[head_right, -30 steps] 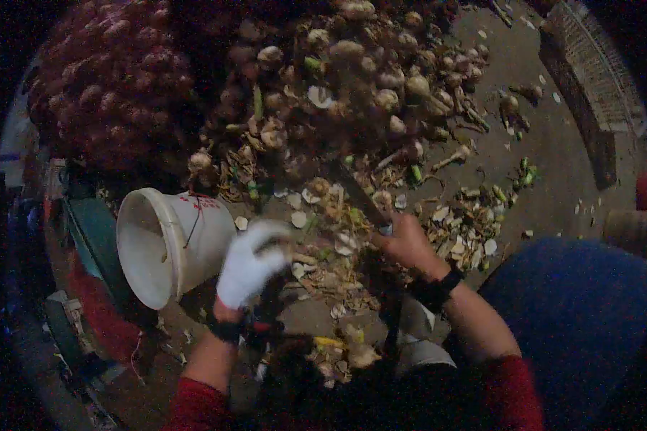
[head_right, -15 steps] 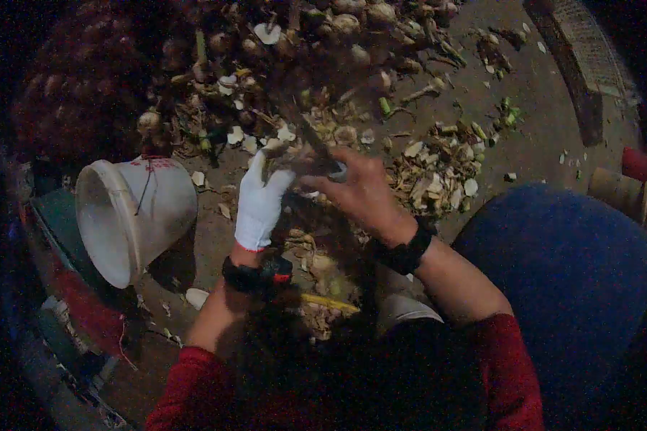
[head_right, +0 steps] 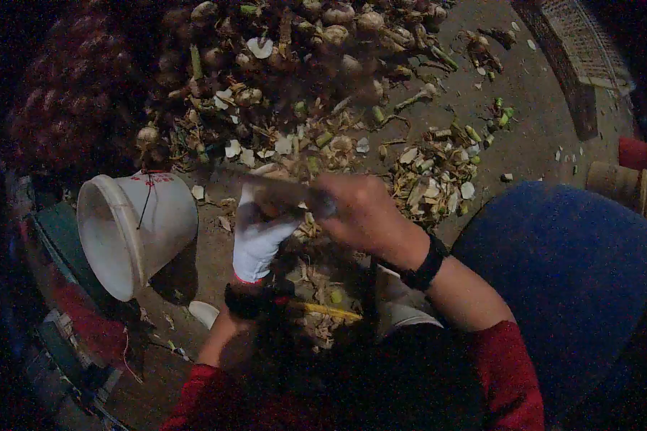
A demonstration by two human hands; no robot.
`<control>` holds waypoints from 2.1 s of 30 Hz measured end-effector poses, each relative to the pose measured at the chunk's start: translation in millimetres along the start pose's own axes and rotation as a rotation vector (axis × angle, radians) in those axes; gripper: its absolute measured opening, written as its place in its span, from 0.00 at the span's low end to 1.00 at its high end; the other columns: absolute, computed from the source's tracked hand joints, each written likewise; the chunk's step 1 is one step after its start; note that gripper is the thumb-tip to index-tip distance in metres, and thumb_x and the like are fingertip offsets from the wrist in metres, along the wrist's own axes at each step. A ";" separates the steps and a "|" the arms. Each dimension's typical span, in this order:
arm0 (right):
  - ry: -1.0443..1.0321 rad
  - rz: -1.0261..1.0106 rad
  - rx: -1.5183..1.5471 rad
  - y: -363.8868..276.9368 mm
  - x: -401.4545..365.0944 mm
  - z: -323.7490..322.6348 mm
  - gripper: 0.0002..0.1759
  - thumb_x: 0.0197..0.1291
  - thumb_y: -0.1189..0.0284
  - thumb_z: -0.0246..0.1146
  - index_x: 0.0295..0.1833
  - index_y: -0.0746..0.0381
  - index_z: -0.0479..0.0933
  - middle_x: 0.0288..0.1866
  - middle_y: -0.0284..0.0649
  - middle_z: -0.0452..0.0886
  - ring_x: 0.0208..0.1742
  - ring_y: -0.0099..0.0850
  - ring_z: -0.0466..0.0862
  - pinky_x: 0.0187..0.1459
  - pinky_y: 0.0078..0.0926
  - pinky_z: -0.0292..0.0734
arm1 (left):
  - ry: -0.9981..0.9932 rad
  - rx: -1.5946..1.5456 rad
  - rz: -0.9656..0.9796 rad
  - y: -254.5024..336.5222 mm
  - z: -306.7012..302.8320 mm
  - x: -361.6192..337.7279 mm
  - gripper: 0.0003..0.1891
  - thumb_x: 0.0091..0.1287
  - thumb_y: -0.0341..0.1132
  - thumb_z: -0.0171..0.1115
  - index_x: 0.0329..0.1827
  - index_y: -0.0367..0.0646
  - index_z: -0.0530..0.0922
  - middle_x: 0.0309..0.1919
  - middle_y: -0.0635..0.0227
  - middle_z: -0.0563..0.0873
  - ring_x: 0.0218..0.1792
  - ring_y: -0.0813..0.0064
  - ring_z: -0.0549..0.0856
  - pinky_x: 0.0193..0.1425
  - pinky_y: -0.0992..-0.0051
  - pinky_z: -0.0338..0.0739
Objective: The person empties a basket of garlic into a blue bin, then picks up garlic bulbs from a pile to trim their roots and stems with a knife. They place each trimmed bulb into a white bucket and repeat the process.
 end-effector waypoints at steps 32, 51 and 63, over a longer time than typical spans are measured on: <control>0.182 0.223 0.051 41.0 -9.6 -0.2 0.15 0.43 0.73 0.63 0.41 0.65 0.78 0.27 0.51 0.79 0.29 0.42 0.81 0.33 0.31 0.75 | 0.365 -0.634 -0.029 -7.1 -5.9 -6.5 0.31 0.45 0.27 0.65 0.54 0.40 0.64 0.42 0.62 0.77 0.39 0.73 0.80 0.43 0.75 0.77; 0.101 0.690 0.215 101.5 -39.8 12.8 0.12 0.48 0.65 0.63 0.31 0.63 0.74 0.20 0.30 0.73 0.21 0.17 0.70 0.23 0.19 0.65 | -1.064 1.108 -0.141 -142.7 61.1 -92.3 0.16 0.55 0.44 0.55 0.44 0.47 0.78 0.31 0.54 0.81 0.35 0.51 0.81 0.37 0.58 0.73; -0.104 -0.053 -0.108 73.3 32.5 89.3 0.30 0.45 0.70 0.65 0.56 0.64 0.68 0.58 0.51 0.70 0.59 0.49 0.68 0.58 0.37 0.65 | -0.955 0.859 -0.170 -58.5 0.9 -174.9 0.18 0.60 0.41 0.56 0.52 0.47 0.75 0.45 0.55 0.80 0.46 0.56 0.80 0.52 0.64 0.72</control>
Point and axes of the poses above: each hand's wrist, its own x-axis towards the middle knuckle, its own z-axis out of the palm, y = z × x, the point moved 7 cm from there along x, towards the middle knuckle
